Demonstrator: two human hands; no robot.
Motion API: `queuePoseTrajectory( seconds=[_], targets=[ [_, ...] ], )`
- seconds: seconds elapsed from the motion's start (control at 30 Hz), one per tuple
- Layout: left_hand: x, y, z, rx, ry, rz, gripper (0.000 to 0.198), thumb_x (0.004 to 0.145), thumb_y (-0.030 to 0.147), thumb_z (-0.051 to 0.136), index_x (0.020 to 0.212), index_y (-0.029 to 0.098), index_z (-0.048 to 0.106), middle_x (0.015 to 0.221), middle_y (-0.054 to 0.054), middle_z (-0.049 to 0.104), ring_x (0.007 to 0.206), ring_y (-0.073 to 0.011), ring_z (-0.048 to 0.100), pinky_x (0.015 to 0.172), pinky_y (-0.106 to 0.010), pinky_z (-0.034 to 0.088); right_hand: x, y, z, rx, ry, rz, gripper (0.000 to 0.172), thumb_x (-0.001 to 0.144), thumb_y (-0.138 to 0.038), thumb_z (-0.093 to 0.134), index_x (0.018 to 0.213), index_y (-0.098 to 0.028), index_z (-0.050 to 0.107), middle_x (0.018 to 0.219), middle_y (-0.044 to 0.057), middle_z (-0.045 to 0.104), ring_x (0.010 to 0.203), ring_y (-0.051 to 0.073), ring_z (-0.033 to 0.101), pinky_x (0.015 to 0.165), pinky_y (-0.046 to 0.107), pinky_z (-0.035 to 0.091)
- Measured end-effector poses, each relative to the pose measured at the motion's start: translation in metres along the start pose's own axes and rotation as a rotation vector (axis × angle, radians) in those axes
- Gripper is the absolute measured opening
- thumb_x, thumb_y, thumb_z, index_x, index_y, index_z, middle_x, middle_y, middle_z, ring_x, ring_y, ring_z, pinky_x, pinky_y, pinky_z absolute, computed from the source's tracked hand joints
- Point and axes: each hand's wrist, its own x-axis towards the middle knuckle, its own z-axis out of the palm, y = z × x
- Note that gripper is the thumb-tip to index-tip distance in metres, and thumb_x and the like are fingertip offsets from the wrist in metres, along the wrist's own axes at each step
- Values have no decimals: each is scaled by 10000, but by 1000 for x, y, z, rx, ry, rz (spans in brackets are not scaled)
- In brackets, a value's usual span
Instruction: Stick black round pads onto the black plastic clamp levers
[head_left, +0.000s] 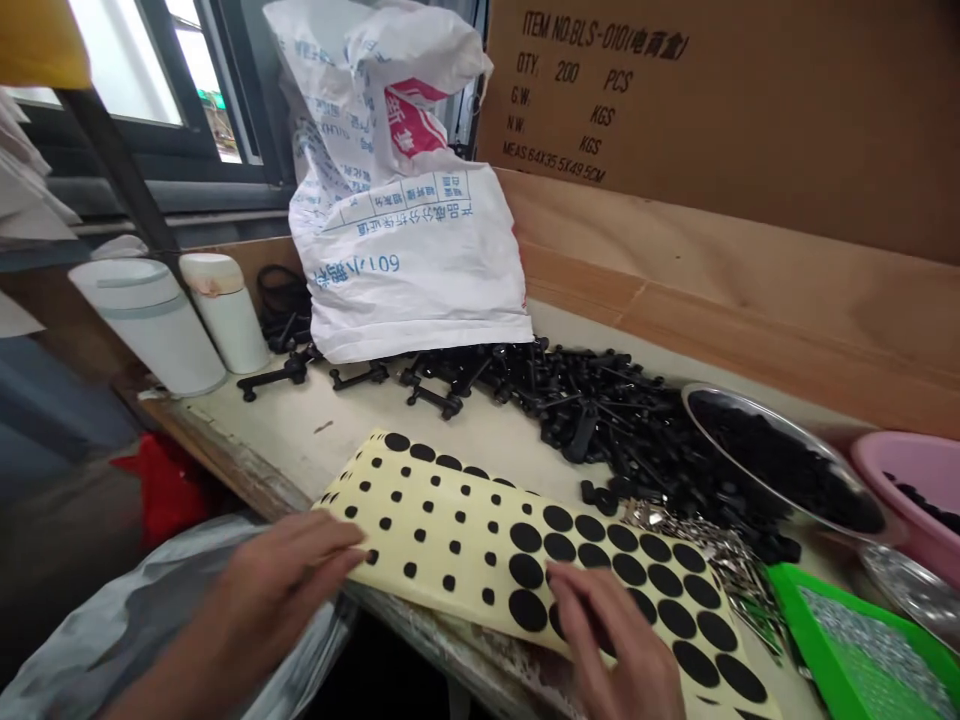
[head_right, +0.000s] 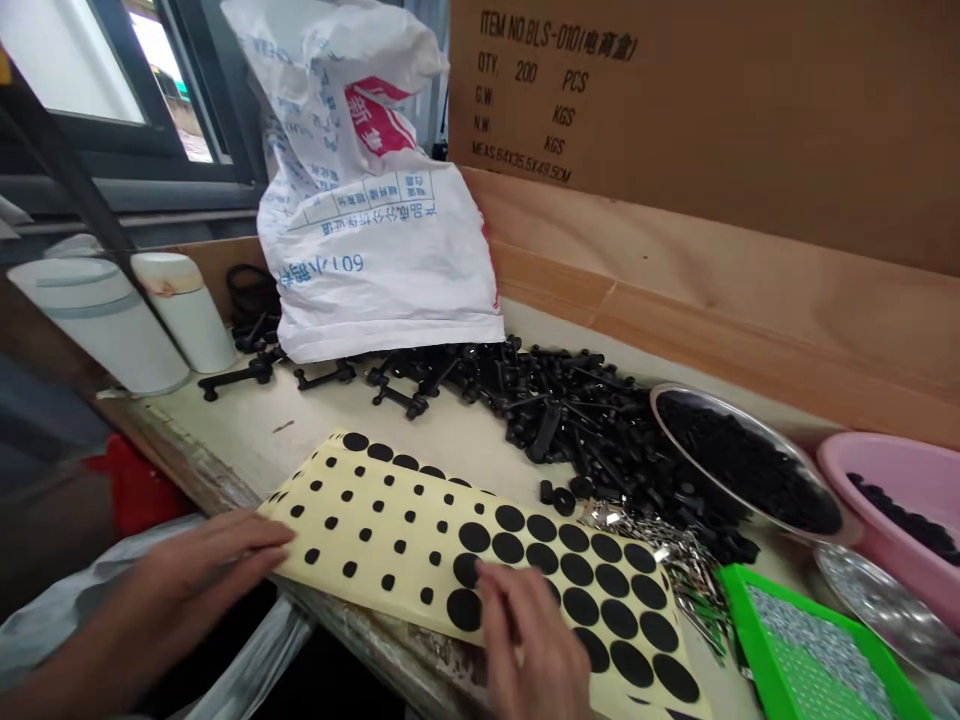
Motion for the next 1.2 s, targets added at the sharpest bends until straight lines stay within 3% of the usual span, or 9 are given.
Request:
queuePoseTrajectory(
  seconds=[0.13, 0.23, 0.3, 0.53, 0.73, 0.87, 1.0, 1.13, 1.2],
  targets=[
    [45, 66, 69, 153, -263, 254, 290, 886, 90, 473, 1108, 224, 602, 1074, -71, 625, 989, -226, 550, 846, -375, 481, 34, 23, 3, -323, 60, 4, 361, 974, -343, 332, 961, -196, 662, 854, 81, 618, 758, 209, 611, 610, 297, 494],
    [61, 77, 109, 318, -340, 318, 345, 825, 52, 509, 1118, 219, 583, 1093, -87, 585, 995, -261, 505, 865, -443, 433, 38, 25, 18, -394, 64, -33, 374, 974, -302, 317, 910, -183, 666, 822, 89, 603, 734, 221, 584, 645, 338, 477],
    [63, 74, 122, 360, -358, 347, 311, 837, 79, 500, 1101, 222, 578, 1049, -77, 577, 941, -253, 493, 827, -434, 413, 36, 25, 22, -352, 53, -21, 331, 965, -276, 345, 886, -192, 655, 821, 81, 602, 741, 219, 576, 681, 350, 468],
    [64, 70, 125, 379, -369, 341, 293, 874, 106, 446, 1138, 202, 530, 957, -51, 555, 832, -223, 459, 745, -397, 341, 41, 33, 19, 60, -73, 180, 203, 938, -285, 442, 860, -223, 619, 837, 35, 579, 766, 188, 589, 682, 303, 465],
    [62, 70, 131, 394, -348, 333, 241, 875, 128, 473, 1095, 199, 543, 994, -61, 572, 861, -240, 476, 747, -409, 345, 37, 30, 15, 152, -110, 175, 175, 929, -277, 453, 839, -229, 596, 862, 27, 560, 790, 184, 568, 682, 296, 440],
    [57, 68, 127, 281, -336, 296, 198, 885, 115, 470, 1048, 192, 551, 1029, -68, 603, 955, -250, 501, 851, -422, 359, 34, 26, 6, 234, -216, 140, 157, 932, -266, 451, 837, -233, 571, 886, 23, 549, 832, 178, 556, 724, 290, 432],
    [62, 70, 117, 51, -317, 112, 191, 875, 125, 503, 1046, 187, 559, 968, -60, 633, 944, -226, 528, 909, -410, 361, 39, 27, -5, 390, -276, 150, 165, 926, -291, 467, 812, -230, 568, 900, 22, 549, 841, 173, 556, 740, 280, 434],
    [76, 75, 114, -249, -249, -167, 51, 812, 167, 608, 814, 216, 618, 943, -26, 672, 973, -219, 543, 896, -368, 376, 47, 30, -11, 554, -231, 252, 212, 912, -377, 502, 812, -221, 606, 837, 20, 562, 757, 165, 556, 665, 262, 446],
    [82, 77, 114, -383, -225, -258, 74, 780, 182, 633, 715, 217, 624, 1007, -19, 672, 1052, -227, 527, 934, -366, 358, 49, 31, -8, 600, -185, 318, 243, 903, -409, 513, 844, -218, 652, 881, 37, 585, 831, 181, 575, 720, 269, 466]
  ],
)
